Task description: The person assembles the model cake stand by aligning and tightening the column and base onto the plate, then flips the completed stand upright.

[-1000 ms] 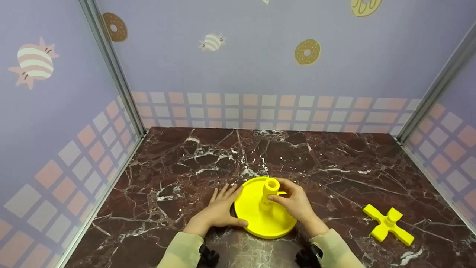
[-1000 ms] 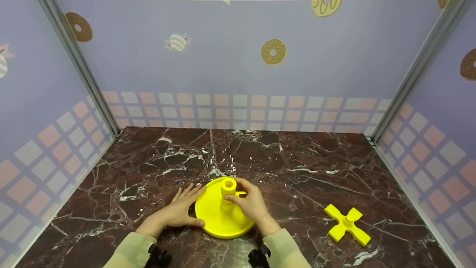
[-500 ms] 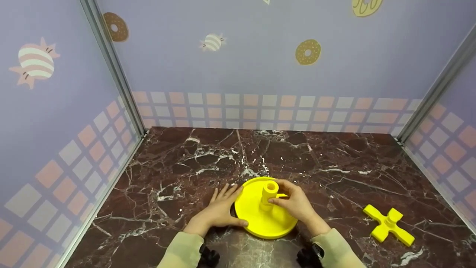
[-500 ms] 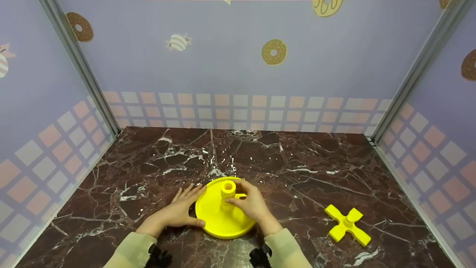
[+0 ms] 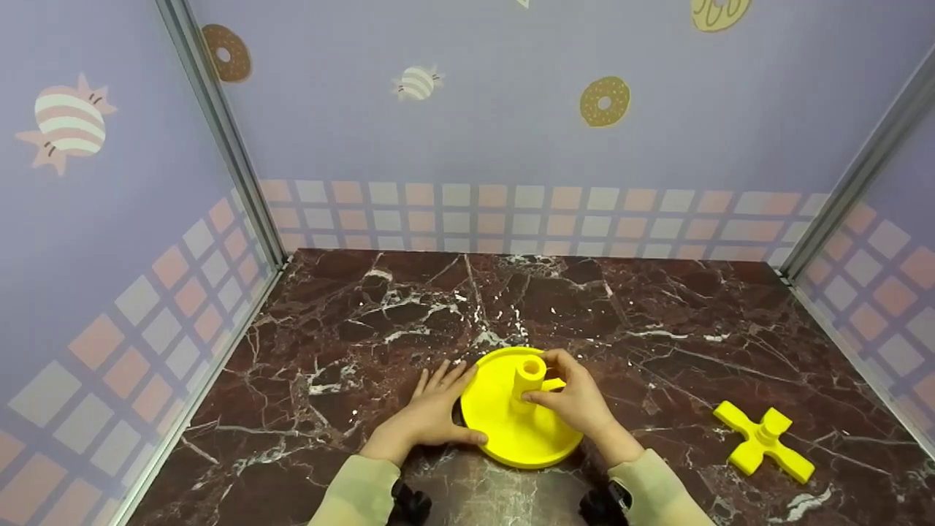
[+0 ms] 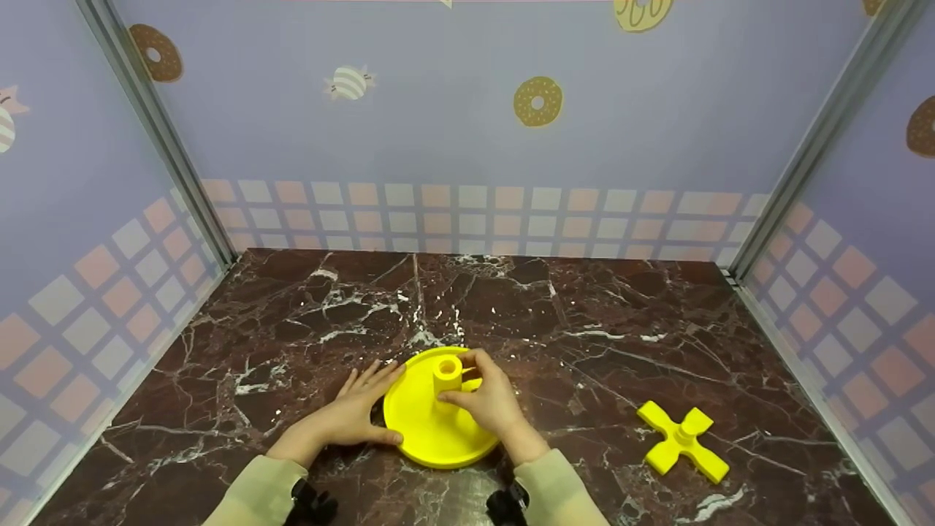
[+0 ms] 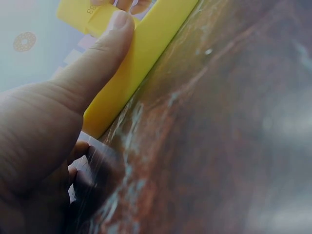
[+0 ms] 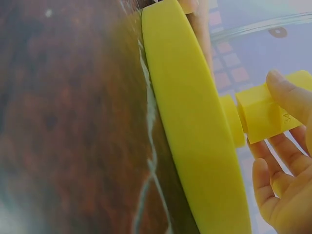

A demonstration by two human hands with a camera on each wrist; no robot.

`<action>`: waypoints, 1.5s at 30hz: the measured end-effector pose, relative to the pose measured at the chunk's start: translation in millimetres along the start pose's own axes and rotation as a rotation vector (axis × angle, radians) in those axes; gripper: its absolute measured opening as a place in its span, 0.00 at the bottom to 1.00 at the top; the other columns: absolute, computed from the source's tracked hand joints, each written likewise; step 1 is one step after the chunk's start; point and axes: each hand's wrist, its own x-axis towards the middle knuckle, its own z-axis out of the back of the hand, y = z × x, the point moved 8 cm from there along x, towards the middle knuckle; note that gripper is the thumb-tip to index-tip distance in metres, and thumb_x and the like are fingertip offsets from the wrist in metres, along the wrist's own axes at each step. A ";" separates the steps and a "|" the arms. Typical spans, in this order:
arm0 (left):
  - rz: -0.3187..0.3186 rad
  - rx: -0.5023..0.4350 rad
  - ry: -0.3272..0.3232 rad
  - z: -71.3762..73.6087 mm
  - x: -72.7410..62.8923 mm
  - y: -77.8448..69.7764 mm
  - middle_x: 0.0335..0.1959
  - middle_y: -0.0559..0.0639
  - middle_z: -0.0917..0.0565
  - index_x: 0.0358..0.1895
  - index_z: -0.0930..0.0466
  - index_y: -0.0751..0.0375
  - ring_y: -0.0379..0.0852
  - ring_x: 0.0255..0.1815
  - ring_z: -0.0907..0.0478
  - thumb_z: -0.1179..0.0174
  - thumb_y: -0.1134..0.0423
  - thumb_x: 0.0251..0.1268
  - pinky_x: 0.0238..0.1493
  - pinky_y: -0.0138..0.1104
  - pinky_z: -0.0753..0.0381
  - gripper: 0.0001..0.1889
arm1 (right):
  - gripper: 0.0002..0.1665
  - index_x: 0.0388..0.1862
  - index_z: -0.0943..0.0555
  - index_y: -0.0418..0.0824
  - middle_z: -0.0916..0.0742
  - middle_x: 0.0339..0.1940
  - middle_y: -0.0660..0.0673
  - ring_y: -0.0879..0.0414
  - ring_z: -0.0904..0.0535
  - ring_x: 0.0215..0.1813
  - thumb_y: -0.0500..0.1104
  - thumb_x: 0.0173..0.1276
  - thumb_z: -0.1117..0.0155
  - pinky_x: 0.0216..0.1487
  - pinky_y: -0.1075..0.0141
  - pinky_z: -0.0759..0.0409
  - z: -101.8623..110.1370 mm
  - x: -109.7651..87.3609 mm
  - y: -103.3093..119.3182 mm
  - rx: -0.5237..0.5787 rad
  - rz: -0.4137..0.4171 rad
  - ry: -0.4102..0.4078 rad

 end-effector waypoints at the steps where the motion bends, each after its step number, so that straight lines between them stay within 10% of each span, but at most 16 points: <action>1: 0.000 0.000 0.000 0.2 -0.1 0.0 0.86 0.58 0.50 0.85 0.51 0.53 0.65 0.87 0.61 0.28 0.31 0.51 0.84 0.64 0.67 0.63 | 0.29 0.53 0.21 0.37 0.12 0.50 0.40 0.46 0.14 0.51 0.36 0.53 0.17 0.53 0.62 0.14 -0.1 -0.1 0.2 0.000 -0.003 -0.005; 10: 0.002 -0.008 0.000 0.0 -0.7 0.2 0.86 0.57 0.51 0.85 0.52 0.52 0.65 0.87 0.62 0.28 0.30 0.51 0.84 0.64 0.68 0.63 | 0.37 0.66 0.23 0.35 0.14 0.60 0.35 0.42 0.17 0.62 0.40 0.59 0.20 0.65 0.51 0.16 -0.2 2.4 -2.5 0.047 -0.018 0.083; 21: 0.012 -0.015 0.014 0.6 -1.3 0.1 0.86 0.56 0.50 0.85 0.52 0.51 0.64 0.87 0.63 0.28 0.29 0.50 0.84 0.63 0.68 0.63 | 0.34 0.72 0.27 0.30 0.19 0.68 0.29 0.67 0.19 0.62 0.35 0.68 0.30 0.68 0.70 0.21 -0.7 2.0 0.8 0.262 0.003 0.172; 34: 0.006 -0.004 0.007 -0.4 0.4 0.4 0.86 0.56 0.51 0.85 0.52 0.51 0.64 0.87 0.62 0.28 0.30 0.51 0.84 0.63 0.69 0.63 | 0.29 0.58 0.19 0.33 0.12 0.52 0.37 0.59 0.17 0.52 0.32 0.56 0.20 0.57 0.64 0.16 1.3 3.3 -3.6 0.165 -0.072 -0.032; 45: 0.005 -0.007 0.005 -0.5 0.1 0.3 0.86 0.57 0.51 0.85 0.52 0.52 0.65 0.87 0.62 0.28 0.30 0.51 0.84 0.64 0.68 0.63 | 0.37 0.70 0.25 0.33 0.16 0.64 0.33 0.52 0.19 0.63 0.38 0.63 0.23 0.67 0.66 0.21 -2.5 3.9 -3.8 0.169 -0.023 0.113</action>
